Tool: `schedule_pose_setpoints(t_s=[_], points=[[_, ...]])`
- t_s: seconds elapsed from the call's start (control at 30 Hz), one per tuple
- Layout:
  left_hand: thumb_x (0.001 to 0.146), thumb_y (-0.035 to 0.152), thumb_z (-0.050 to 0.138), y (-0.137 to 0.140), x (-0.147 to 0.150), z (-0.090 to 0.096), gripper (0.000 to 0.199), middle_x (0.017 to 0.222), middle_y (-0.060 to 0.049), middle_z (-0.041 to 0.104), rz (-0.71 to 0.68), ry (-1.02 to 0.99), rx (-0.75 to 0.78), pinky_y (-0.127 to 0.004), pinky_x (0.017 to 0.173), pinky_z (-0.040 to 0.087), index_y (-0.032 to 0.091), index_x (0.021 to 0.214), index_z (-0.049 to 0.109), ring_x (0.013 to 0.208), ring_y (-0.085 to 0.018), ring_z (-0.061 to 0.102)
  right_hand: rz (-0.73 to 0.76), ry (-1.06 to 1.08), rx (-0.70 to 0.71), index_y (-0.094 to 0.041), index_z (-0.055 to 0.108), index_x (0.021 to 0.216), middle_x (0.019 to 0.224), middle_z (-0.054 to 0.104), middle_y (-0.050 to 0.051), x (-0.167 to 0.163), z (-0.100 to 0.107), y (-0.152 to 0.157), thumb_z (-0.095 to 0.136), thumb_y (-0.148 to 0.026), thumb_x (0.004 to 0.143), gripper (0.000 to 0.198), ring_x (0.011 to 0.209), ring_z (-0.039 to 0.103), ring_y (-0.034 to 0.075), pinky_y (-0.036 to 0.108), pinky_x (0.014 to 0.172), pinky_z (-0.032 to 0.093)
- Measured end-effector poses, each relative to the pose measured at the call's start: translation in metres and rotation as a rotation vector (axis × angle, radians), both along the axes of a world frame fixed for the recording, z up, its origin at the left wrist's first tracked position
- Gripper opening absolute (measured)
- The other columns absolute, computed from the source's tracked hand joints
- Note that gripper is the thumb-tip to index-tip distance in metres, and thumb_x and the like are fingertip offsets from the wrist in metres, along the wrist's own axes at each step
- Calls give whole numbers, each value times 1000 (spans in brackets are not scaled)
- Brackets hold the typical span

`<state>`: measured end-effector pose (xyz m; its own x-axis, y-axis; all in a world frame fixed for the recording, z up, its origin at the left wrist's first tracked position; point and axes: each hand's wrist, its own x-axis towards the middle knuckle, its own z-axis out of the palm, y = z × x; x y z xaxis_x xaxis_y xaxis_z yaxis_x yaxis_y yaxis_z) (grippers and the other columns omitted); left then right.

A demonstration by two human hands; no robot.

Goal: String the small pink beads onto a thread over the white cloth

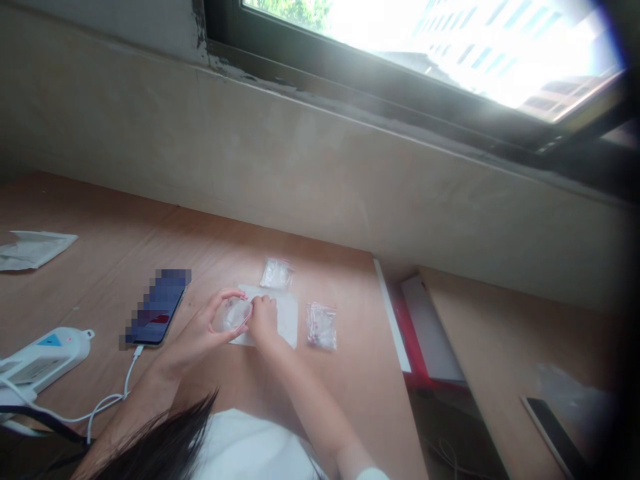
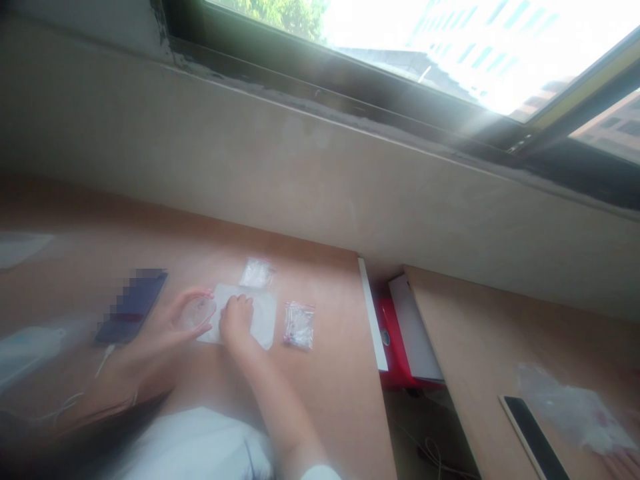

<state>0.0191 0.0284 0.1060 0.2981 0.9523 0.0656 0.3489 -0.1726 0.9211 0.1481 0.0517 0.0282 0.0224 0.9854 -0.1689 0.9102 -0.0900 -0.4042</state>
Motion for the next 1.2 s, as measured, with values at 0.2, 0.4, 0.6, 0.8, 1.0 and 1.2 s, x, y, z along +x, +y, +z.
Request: schedule_pose_setpoints(t_s=[0.2,0.4,0.6,0.8,1.0,1.2], points=[[66,30,60,0,-1,-5,45,110,-4,50,-43,-81,-31,-32,94,33,23,106,41,108,-20,43,25,-21,-22,-16,54,82,90,52,11,0,2,3,48,-20,72,13,83,43,22,31,67,32],[65,31,60,-2,-2,-1,47,111,-5,50,-59,-139,-76,-34,91,36,23,107,39,109,-22,43,30,-17,-30,-17,53,83,90,52,10,-1,-1,4,49,-21,71,13,83,43,23,31,67,32],[65,30,61,-1,-1,-4,47,110,-4,50,-60,-149,-81,-34,91,36,23,107,40,107,-21,43,36,-2,-36,-17,52,83,90,52,10,-1,1,4,49,-20,70,13,83,43,22,31,67,32],[66,29,61,-1,-2,-4,44,107,-3,50,-46,-133,-94,-32,89,36,24,105,41,106,-20,44,-2,115,2,-16,53,75,83,53,10,3,0,4,47,-19,70,8,81,44,22,31,66,33],[66,32,60,-1,1,-7,41,107,-3,49,78,-94,-156,-32,86,38,24,102,42,105,-20,44,-204,520,203,-17,52,72,77,55,4,29,43,-1,46,-21,71,7,79,47,16,29,72,34],[67,31,58,4,10,-17,41,106,-3,48,58,-74,-173,-29,80,41,23,103,40,100,-19,46,39,723,207,-21,57,77,80,53,0,29,91,-17,49,-30,73,13,82,46,14,26,71,36]])
